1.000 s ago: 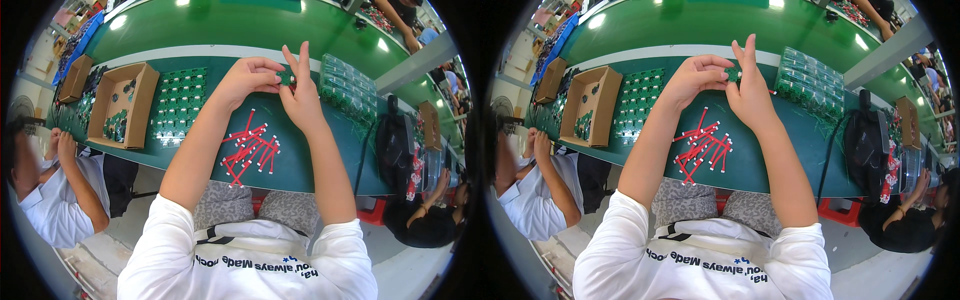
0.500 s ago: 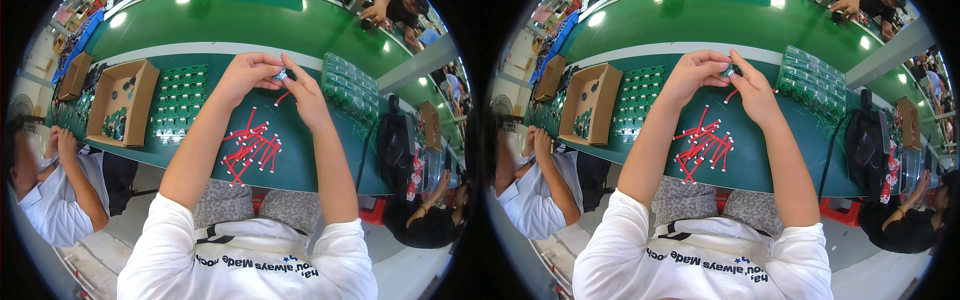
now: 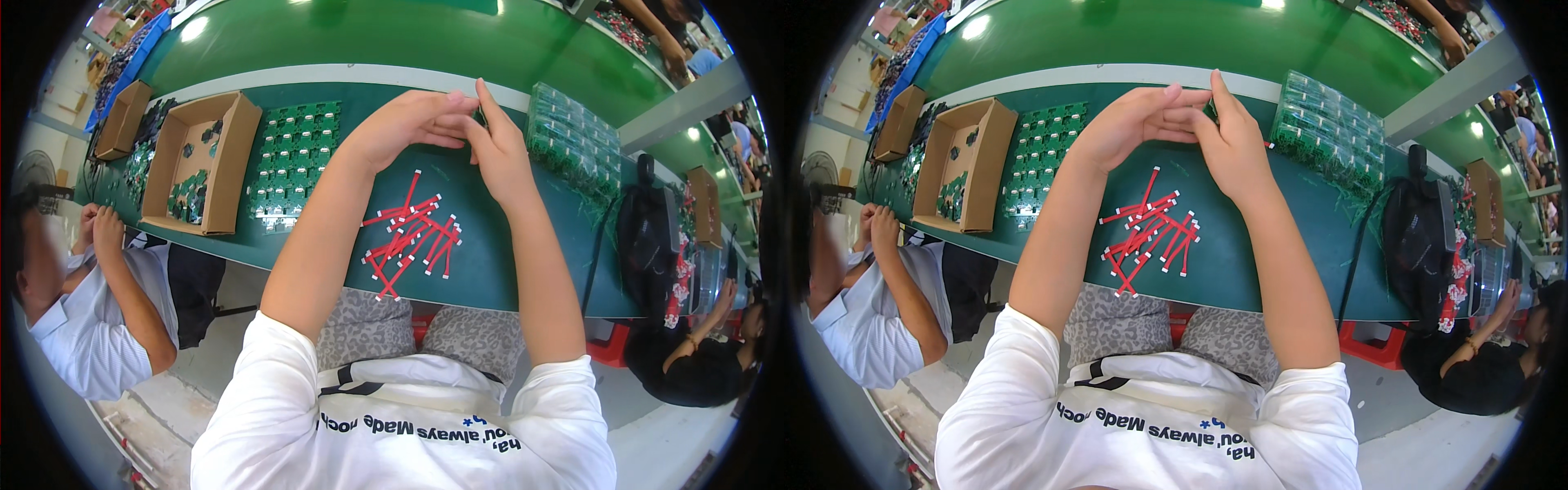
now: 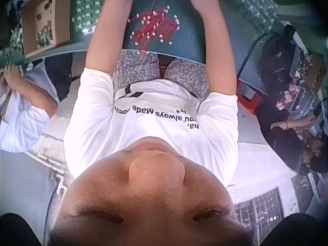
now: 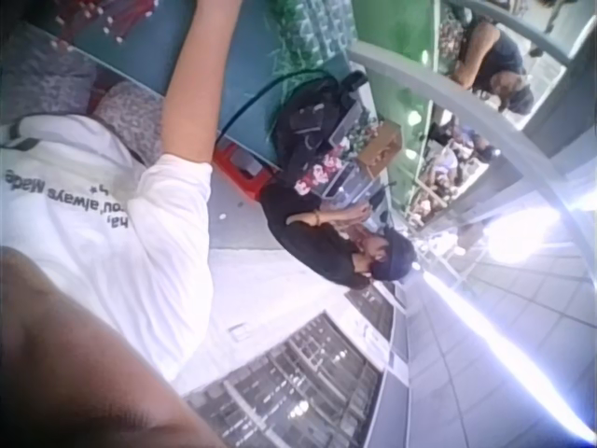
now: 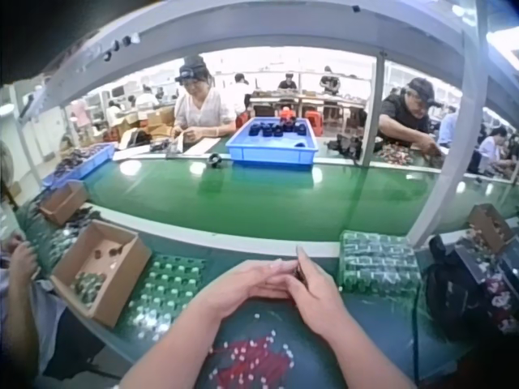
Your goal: Connecting wires to small green circuit boards at an industrial assembly line.
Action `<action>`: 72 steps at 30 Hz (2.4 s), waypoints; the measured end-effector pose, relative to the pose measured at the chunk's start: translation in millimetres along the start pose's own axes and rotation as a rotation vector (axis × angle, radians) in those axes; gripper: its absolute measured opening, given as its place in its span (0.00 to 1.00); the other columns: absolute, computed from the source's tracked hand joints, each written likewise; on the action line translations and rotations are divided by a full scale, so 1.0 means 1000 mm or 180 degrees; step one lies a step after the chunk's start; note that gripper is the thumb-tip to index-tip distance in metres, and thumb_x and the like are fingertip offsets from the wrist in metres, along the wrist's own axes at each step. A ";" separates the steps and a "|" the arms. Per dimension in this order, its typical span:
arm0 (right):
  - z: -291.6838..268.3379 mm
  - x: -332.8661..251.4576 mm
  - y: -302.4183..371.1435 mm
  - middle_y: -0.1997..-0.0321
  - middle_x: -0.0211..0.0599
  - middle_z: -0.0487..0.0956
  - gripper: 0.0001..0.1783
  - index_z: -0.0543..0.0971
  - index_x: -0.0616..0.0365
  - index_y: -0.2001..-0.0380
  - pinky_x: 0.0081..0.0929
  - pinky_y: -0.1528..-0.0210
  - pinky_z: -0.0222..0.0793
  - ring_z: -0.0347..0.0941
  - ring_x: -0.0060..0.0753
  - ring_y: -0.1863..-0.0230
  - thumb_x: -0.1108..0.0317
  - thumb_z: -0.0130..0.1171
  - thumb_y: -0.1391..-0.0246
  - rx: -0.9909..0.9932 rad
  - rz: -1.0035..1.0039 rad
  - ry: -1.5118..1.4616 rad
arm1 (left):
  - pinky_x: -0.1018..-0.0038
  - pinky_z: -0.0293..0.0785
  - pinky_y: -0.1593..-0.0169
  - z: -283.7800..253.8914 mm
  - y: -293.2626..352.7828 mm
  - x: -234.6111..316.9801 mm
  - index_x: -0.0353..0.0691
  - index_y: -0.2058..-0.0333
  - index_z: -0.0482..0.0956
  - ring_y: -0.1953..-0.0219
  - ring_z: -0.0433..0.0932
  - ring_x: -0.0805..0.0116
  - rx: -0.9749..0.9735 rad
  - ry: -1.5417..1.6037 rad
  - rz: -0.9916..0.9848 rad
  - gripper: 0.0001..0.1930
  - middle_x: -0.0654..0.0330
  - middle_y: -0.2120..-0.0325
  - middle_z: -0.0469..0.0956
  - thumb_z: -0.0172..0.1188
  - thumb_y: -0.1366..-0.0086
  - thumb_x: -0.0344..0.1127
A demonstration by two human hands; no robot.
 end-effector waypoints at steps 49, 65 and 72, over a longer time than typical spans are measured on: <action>0.038 -0.019 0.017 0.70 0.40 0.78 0.05 0.69 0.61 0.64 0.14 0.83 0.50 0.52 0.10 0.85 0.72 0.50 0.42 -0.0953 0.0446 -0.1765 | 0.71 0.72 0.67 -0.209 0.244 0.130 0.34 0.71 0.77 0.73 0.77 0.61 0.2540 -0.5151 -0.0398 0.06 0.52 0.78 0.77 0.58 0.51 0.23; 0.004 -0.009 0.002 0.71 0.36 0.79 0.06 0.75 0.62 0.65 0.13 0.80 0.55 0.58 0.12 0.82 0.73 0.56 0.46 -0.0435 0.0394 -0.1621 | 0.78 0.77 0.59 -0.016 0.011 0.043 0.32 0.60 0.77 0.66 0.79 0.71 0.1090 -0.1359 0.0839 0.10 0.60 0.68 0.78 0.59 0.41 0.28; 0.000 -0.005 -0.001 0.71 0.30 0.78 0.06 0.73 0.59 0.64 0.12 0.73 0.58 0.66 0.12 0.73 0.71 0.55 0.45 -0.0370 0.0428 -0.1286 | 0.77 0.78 0.59 -0.028 0.006 0.005 0.32 0.58 0.76 0.66 0.80 0.70 0.0918 -0.0489 0.0285 0.12 0.58 0.67 0.78 0.58 0.41 0.28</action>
Point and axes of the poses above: each hand's wrist, its own y-axis away from the middle knuckle, its own z-axis out of the palm, x = y × z, the point moved 7 cm from there along -y, towards the middle knuckle
